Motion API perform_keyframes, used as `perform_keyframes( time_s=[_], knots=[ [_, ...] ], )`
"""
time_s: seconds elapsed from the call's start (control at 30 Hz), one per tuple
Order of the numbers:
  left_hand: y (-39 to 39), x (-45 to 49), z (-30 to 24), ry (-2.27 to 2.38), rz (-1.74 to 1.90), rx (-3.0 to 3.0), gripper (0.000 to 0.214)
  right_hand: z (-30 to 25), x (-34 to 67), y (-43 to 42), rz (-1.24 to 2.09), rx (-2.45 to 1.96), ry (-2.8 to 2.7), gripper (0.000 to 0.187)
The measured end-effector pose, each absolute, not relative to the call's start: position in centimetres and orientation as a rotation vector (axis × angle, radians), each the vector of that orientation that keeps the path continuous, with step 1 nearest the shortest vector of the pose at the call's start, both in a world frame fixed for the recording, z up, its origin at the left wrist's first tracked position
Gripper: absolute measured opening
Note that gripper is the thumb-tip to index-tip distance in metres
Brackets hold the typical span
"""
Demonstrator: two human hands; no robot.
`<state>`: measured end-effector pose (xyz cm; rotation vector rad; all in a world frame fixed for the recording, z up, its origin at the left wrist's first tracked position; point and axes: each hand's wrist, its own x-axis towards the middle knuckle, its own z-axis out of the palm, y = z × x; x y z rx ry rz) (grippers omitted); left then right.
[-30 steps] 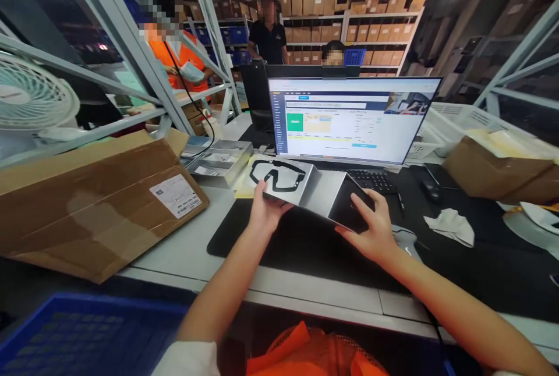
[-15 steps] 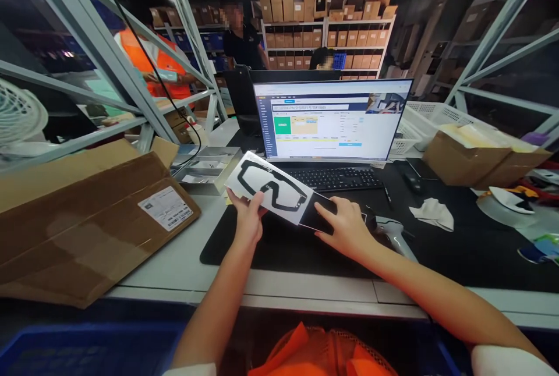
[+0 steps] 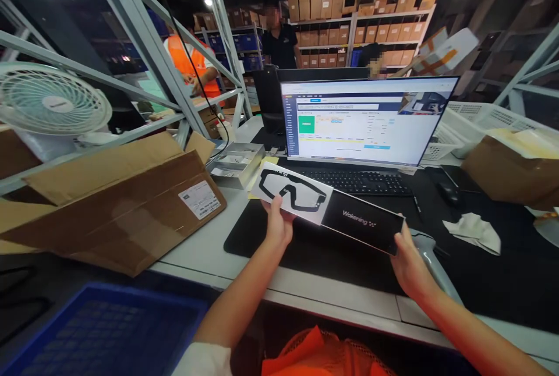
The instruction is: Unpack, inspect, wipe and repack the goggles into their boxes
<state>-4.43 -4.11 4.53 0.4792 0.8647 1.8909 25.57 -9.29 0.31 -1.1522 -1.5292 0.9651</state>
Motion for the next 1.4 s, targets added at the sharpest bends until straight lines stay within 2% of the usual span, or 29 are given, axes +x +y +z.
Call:
perform_keyframes(
  time_s=[0.23,0.33,0.4,0.47,0.6,0.67,0.77,0.9,1.03,1.1,1.17,1.2,1.3,1.4],
  knots=[
    [-5.4,1.5,4.4,0.742,1.903,0.641,0.095,5.0,20.6,-10.3,1.306,-0.854,-1.102,0.074],
    [-6.4,4.8,3.1,0.772,1.856,0.747,0.095,5.5,19.3,-9.9,1.368,-0.780,-1.010,0.074],
    [-7.2,6.5,2.3,0.809,1.808,0.840,0.089,5.5,19.1,-9.2,1.393,-0.796,-0.973,0.070],
    [-8.0,7.2,1.9,0.856,1.770,0.922,0.092,5.2,19.5,-8.2,1.401,-0.841,-0.936,0.063],
    [-8.9,5.7,2.0,0.863,1.812,1.178,0.133,4.0,20.3,-6.4,1.460,-0.950,-0.830,0.045],
    [-8.5,3.7,2.4,0.814,1.737,1.390,0.145,3.4,20.6,-5.9,1.511,-0.977,-0.836,0.047],
    [-7.0,0.7,2.8,0.752,1.371,1.664,0.154,2.9,21.1,-5.5,1.491,-1.049,-1.085,0.052],
    [-5.5,-1.4,1.1,0.746,1.070,1.666,0.144,3.4,23.1,-5.0,1.297,-1.205,-1.388,0.053],
    [-4.9,-3.3,-1.7,0.745,0.943,1.668,0.149,3.4,26.2,-5.0,1.239,-1.222,-1.564,0.054],
    [-3.7,-5.5,-1.7,0.858,0.859,1.807,0.129,2.7,27.5,-5.3,1.159,-1.221,-1.633,0.057],
    [-1.1,-8.3,-0.7,1.203,0.840,1.938,0.079,1.8,28.6,-5.5,1.064,-1.236,-1.628,0.056],
    [0.7,-9.8,0.2,1.389,0.885,1.915,0.065,1.5,29.0,-5.5,1.020,-1.245,-1.623,0.054],
    [6.9,-13.8,2.9,1.813,0.916,1.801,0.049,1.0,30.3,-5.3,0.872,-1.294,-1.654,0.049],
    [12.2,-15.9,4.8,2.186,0.791,1.654,0.041,1.2,31.6,-5.0,0.735,-1.370,-1.689,0.045]
  ],
)
